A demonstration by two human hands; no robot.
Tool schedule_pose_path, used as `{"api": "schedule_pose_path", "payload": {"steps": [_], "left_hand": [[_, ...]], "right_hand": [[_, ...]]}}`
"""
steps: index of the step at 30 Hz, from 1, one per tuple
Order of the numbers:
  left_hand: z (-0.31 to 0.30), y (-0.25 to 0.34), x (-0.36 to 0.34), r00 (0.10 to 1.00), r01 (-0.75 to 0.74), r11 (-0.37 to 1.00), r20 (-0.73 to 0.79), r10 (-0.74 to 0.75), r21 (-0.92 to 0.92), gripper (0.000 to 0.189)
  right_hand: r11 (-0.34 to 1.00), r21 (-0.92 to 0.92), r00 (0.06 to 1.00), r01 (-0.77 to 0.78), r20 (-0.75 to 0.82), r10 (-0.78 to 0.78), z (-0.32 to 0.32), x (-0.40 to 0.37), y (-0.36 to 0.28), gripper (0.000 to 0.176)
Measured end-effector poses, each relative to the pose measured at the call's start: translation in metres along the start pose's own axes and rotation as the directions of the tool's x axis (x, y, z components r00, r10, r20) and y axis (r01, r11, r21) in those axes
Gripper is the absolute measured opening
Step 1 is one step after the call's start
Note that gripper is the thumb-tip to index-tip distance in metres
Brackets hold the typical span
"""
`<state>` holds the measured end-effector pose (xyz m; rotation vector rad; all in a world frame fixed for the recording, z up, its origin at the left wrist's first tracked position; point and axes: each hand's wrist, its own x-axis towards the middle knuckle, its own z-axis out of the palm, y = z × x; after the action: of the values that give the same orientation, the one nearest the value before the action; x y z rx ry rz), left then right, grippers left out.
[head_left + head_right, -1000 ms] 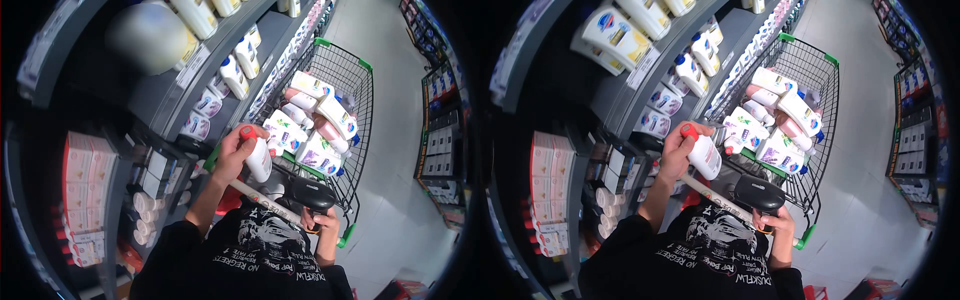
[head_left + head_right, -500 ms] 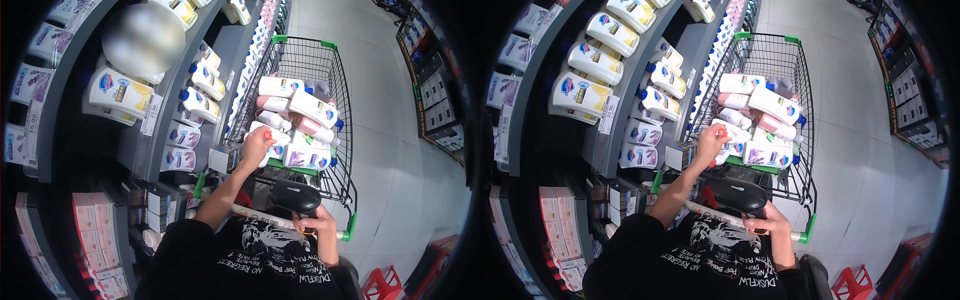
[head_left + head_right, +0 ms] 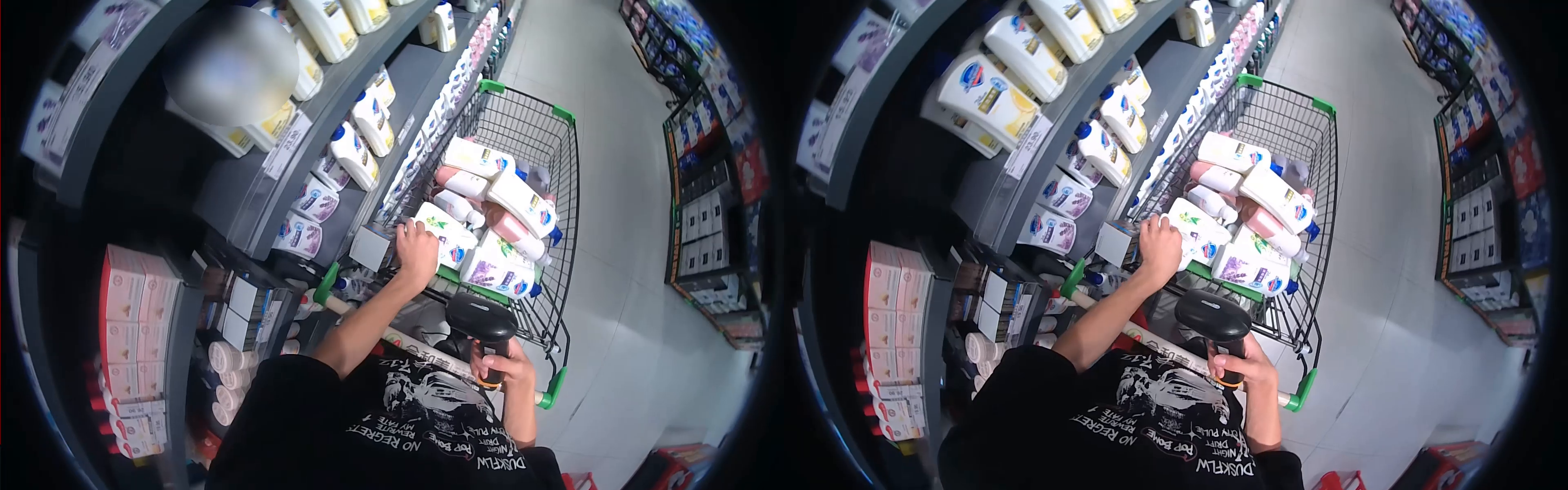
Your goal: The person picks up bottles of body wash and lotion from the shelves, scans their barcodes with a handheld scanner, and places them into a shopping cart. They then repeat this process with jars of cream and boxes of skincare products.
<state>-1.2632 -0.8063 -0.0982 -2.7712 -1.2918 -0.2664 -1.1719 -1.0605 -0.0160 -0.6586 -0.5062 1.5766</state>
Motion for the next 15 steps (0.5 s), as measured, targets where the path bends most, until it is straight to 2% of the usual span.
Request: {"api": "schedule_pose_path", "payload": {"steps": [2,3,5,6,7,8,9,12,13,14,15], "left_hand": [[-0.001,0.000,-0.008,0.995,-0.075,0.995,-0.057,0.078,0.060,0.023],[-0.005,0.003,-0.009,0.999,-0.047,0.998,0.025,0.046,0.045,0.025],[-0.004,0.005,-0.010,1.000,-0.029,1.000,0.004,0.029,-0.004,0.025],[-0.002,0.006,-0.011,0.999,-0.034,0.999,-0.006,0.034,-0.042,0.026],[-0.003,0.006,-0.010,0.995,-0.055,0.991,-0.089,0.044,-0.125,0.026],[-0.005,0.005,-0.014,0.992,-0.098,0.983,-0.099,0.083,-0.155,0.024],[-0.014,0.004,-0.020,0.987,-0.105,0.956,-0.144,0.067,-0.274,0.022],[-0.060,-0.007,-0.056,0.980,-0.124,0.763,-0.199,-0.006,-0.634,0.018],[-0.066,-0.013,-0.072,0.955,-0.164,0.716,-0.291,-0.057,-0.679,0.015],[-0.072,-0.023,-0.085,0.950,-0.146,0.717,-0.299,-0.091,-0.681,0.015],[-0.078,-0.034,-0.101,0.922,-0.217,0.653,-0.371,-0.107,-0.726,0.014]], "right_hand": [[1.000,-0.016,1.000,-0.014,-0.006,0.014,-0.002,0.001,0.003,0.054],[1.000,0.005,1.000,-0.008,-0.020,0.009,-0.003,0.002,0.004,0.053],[1.000,0.022,0.995,-0.003,-0.103,0.005,0.005,0.002,0.002,0.051],[1.000,-0.005,0.996,-0.028,-0.087,0.028,0.007,0.002,0.001,0.051],[1.000,0.021,0.993,-0.001,-0.116,0.004,0.009,0.003,0.001,0.050],[0.999,0.048,0.990,0.025,-0.141,-0.018,0.011,0.005,0.002,0.050],[0.998,0.037,0.981,0.053,-0.188,-0.045,0.015,0.005,0.004,0.052],[0.996,-0.072,0.981,0.050,-0.183,-0.062,0.009,0.006,0.007,0.054],[0.996,-0.072,0.980,0.057,-0.188,-0.070,0.007,0.006,0.010,0.054],[0.996,-0.076,0.983,0.053,-0.170,-0.065,0.004,0.007,0.011,0.053],[0.996,-0.067,0.982,0.060,-0.176,-0.071,0.007,0.008,0.011,0.053]]}}
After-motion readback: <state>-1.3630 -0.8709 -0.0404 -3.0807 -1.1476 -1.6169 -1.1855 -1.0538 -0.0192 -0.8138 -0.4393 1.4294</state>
